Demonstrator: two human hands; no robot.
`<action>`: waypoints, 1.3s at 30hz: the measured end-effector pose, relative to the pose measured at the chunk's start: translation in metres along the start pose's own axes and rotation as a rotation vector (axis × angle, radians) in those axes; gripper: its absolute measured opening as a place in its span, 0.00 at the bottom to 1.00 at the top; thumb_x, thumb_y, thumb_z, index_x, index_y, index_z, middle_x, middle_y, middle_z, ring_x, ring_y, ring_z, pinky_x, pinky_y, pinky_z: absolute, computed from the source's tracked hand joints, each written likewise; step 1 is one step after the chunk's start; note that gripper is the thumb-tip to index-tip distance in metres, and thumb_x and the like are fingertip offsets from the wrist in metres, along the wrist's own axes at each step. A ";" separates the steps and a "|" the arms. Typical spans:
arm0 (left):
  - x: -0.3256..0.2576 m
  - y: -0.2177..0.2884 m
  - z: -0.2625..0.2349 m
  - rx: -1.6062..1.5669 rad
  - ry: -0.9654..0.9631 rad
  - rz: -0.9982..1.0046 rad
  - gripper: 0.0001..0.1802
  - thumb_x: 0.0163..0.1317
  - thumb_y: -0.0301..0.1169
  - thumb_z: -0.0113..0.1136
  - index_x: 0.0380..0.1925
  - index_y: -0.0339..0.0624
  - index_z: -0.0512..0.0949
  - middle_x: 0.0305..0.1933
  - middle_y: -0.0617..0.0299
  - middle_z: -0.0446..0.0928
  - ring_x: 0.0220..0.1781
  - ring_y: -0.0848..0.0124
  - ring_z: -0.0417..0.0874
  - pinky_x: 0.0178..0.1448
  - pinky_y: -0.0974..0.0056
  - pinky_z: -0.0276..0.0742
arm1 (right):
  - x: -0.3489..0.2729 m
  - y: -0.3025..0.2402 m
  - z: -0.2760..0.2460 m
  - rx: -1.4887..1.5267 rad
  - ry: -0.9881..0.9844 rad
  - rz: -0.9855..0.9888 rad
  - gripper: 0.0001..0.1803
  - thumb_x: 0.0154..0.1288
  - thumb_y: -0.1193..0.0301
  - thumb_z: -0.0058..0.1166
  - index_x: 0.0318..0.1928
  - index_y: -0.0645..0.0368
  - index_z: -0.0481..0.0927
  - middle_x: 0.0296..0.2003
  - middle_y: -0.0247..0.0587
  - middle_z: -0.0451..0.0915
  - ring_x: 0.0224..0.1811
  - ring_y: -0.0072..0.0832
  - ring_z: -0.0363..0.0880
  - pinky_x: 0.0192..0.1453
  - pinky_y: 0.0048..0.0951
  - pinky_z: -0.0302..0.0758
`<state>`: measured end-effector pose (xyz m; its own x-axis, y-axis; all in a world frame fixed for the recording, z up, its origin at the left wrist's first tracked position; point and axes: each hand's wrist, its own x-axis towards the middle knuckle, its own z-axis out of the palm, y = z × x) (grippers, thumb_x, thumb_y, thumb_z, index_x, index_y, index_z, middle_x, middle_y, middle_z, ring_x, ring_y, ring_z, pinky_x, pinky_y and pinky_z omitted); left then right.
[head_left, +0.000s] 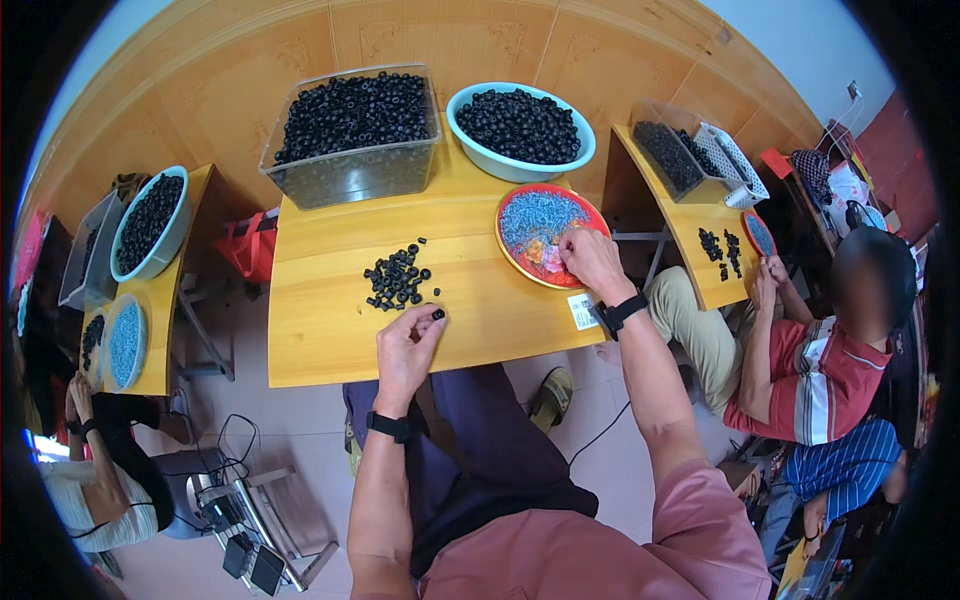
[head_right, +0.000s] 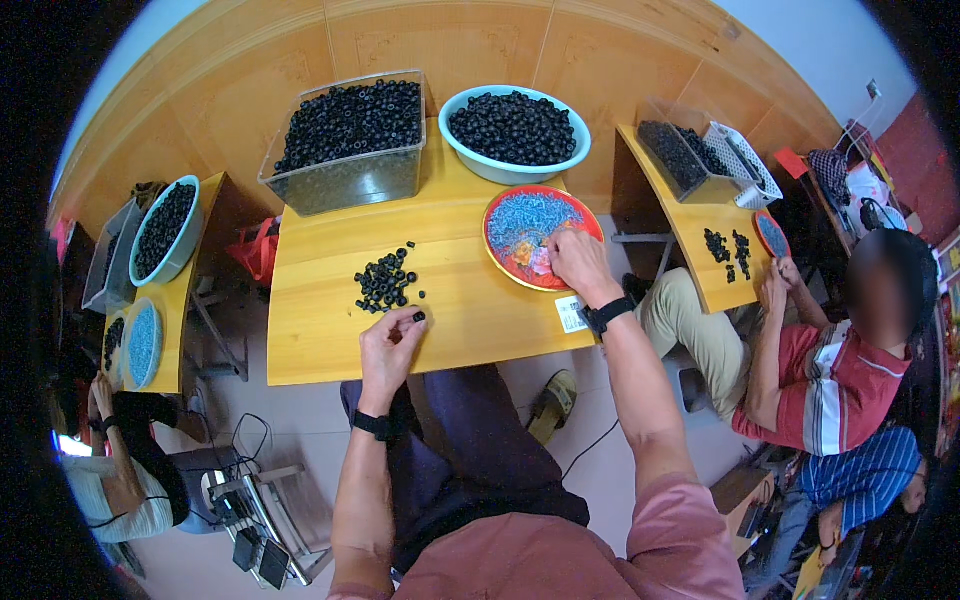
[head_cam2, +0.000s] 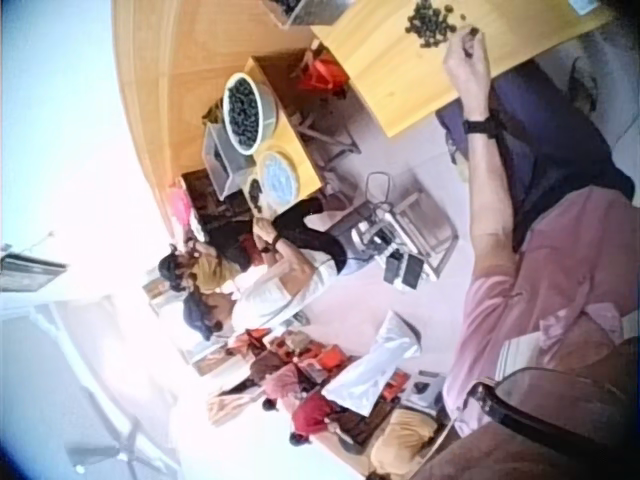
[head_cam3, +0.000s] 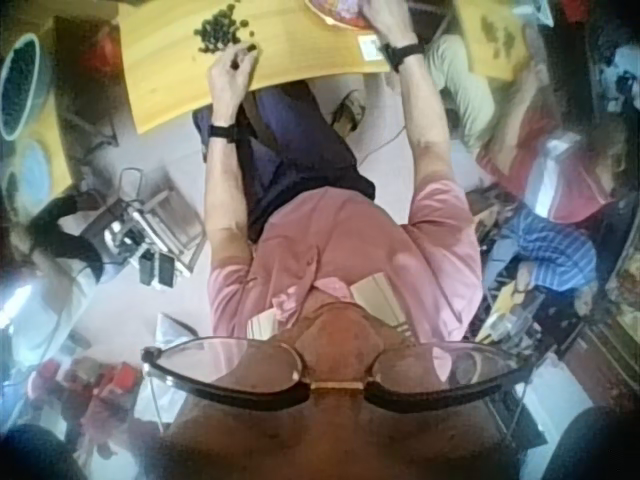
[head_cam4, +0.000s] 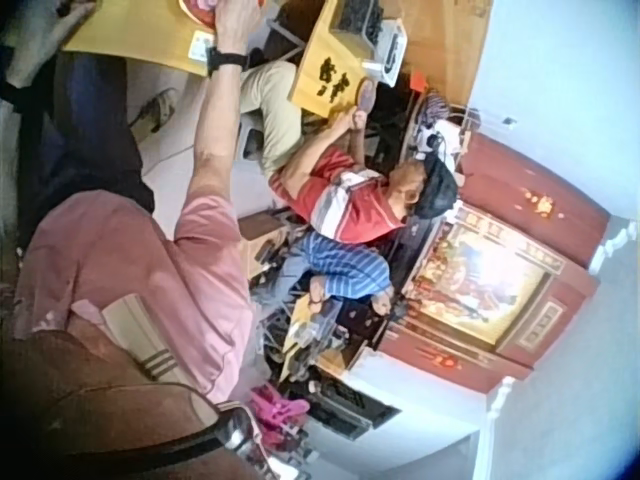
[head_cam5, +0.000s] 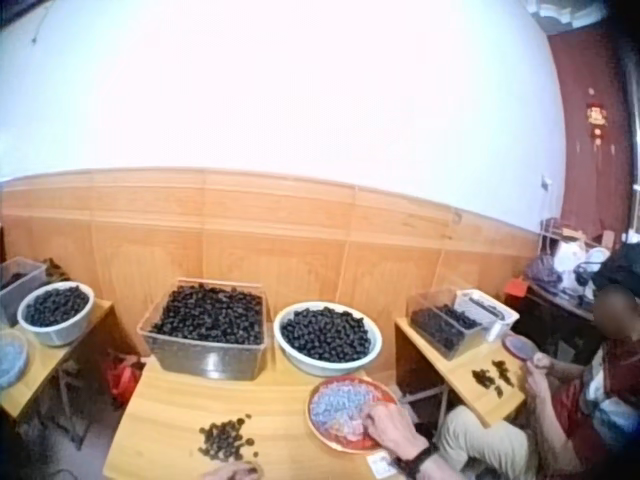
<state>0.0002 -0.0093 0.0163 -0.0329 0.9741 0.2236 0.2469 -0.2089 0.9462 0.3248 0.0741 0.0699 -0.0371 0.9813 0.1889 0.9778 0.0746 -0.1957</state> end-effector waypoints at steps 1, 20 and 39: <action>-0.001 0.001 0.000 -0.004 -0.002 -0.006 0.12 0.62 0.26 0.71 0.43 0.31 0.85 0.34 0.56 0.87 0.34 0.76 0.85 0.41 0.70 0.81 | 0.000 0.001 0.001 0.002 0.001 -0.003 0.06 0.61 0.73 0.58 0.36 0.58 0.86 0.36 0.54 0.86 0.42 0.50 0.85 0.48 0.50 0.80; 0.005 -0.008 0.001 -0.356 -0.072 -0.144 0.10 0.70 0.22 0.61 0.49 0.32 0.78 0.38 0.58 0.85 0.38 0.77 0.83 0.44 0.72 0.78 | -0.048 -0.139 0.063 1.110 -0.143 -0.078 0.11 0.64 0.79 0.58 0.47 0.67 0.83 0.35 0.48 0.88 0.38 0.30 0.90 0.43 0.29 0.84; 0.004 -0.007 0.002 -0.200 0.007 -0.139 0.09 0.65 0.25 0.67 0.43 0.31 0.82 0.36 0.59 0.87 0.36 0.79 0.85 0.43 0.72 0.81 | -0.062 -0.157 0.085 1.069 -0.007 -0.119 0.11 0.63 0.81 0.62 0.46 0.65 0.84 0.36 0.39 0.86 0.36 0.20 0.83 0.41 0.23 0.79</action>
<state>0.0009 -0.0037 0.0105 -0.0601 0.9942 0.0889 0.0429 -0.0864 0.9953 0.1564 0.0167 0.0066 -0.1246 0.9583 0.2571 0.2806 0.2826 -0.9173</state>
